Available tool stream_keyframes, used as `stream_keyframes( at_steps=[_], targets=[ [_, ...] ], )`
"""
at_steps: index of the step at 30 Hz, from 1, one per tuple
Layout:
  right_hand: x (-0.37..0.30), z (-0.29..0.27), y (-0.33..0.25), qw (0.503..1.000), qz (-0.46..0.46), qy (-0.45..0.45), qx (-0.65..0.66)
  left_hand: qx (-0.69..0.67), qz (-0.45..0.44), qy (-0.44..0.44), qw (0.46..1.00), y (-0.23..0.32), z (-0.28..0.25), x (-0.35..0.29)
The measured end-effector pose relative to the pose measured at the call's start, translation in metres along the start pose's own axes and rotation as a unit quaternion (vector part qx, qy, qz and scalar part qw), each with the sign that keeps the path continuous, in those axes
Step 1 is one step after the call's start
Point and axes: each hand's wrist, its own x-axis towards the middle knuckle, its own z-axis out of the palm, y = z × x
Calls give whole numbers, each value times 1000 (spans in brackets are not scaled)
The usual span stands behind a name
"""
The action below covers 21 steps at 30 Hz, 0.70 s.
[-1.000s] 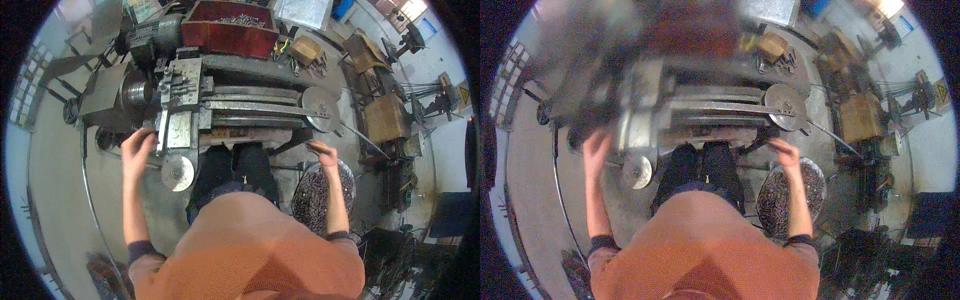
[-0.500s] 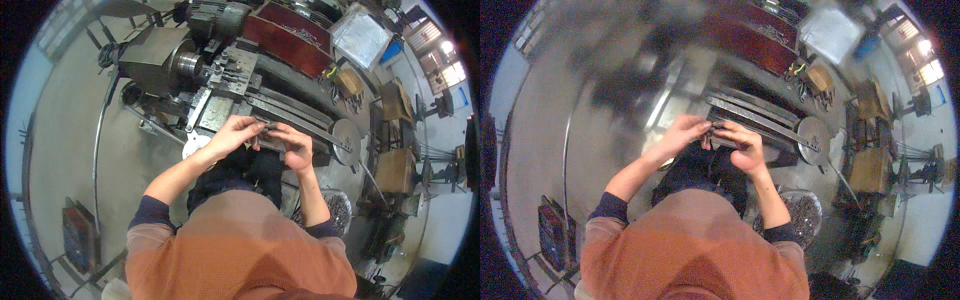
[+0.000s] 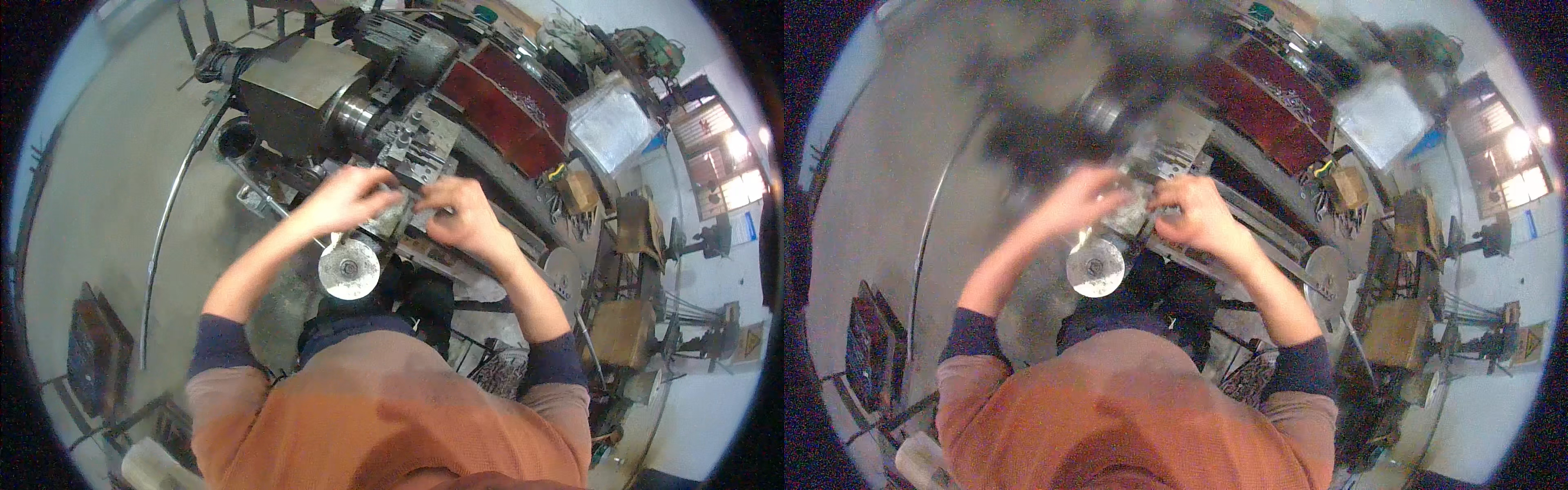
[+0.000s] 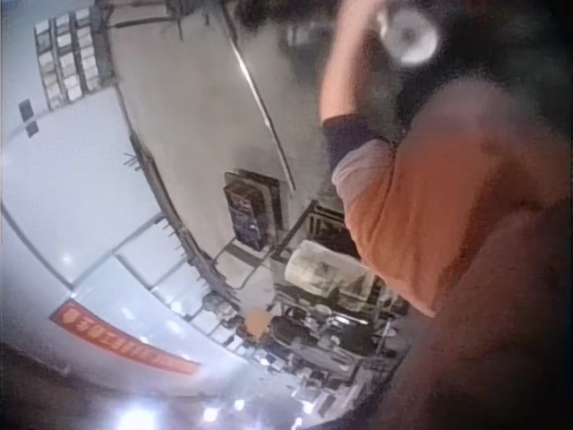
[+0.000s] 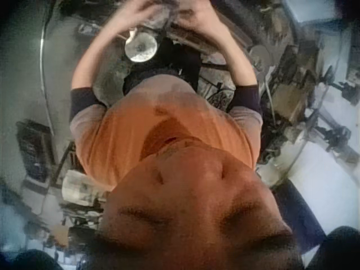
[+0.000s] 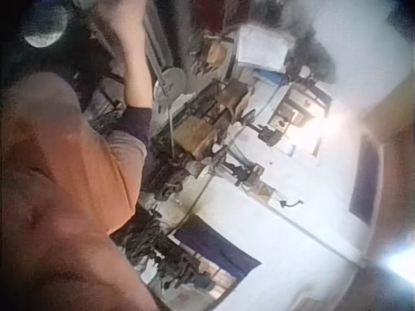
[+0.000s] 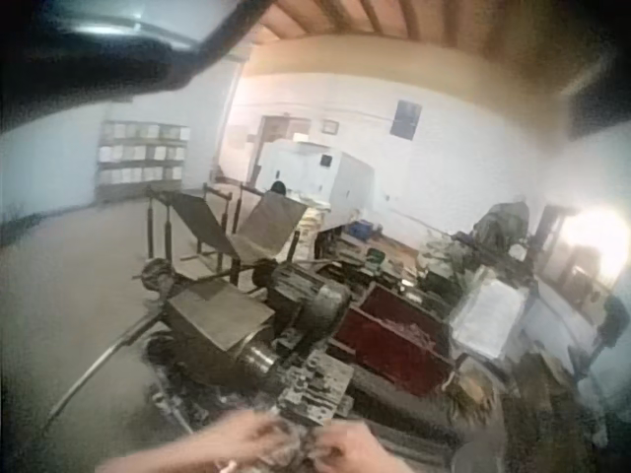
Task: The person operates a metal turning machine, repeatedly loading small cylindrical metal pieces into the chuck, adjusting controls, and removing the finished pieces. The person places the processed pieces into a nearby container.
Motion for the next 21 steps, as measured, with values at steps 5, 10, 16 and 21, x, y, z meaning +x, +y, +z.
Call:
stream_keyframes(
  at_steps=[5,10,16,21],
  targets=[
    [89,12,41,960,121,-66,-242,29,-137,250,958,-40,-111,-68],
    [122,44,81,914,210,-143,-317,359,-248,354,827,-126,-197,-194],
    [130,39,69,927,234,-158,-246,243,-362,258,862,-115,-174,-269],
    [131,46,82,917,220,-180,-280,329,-407,203,827,-123,-157,-260]
  ],
)
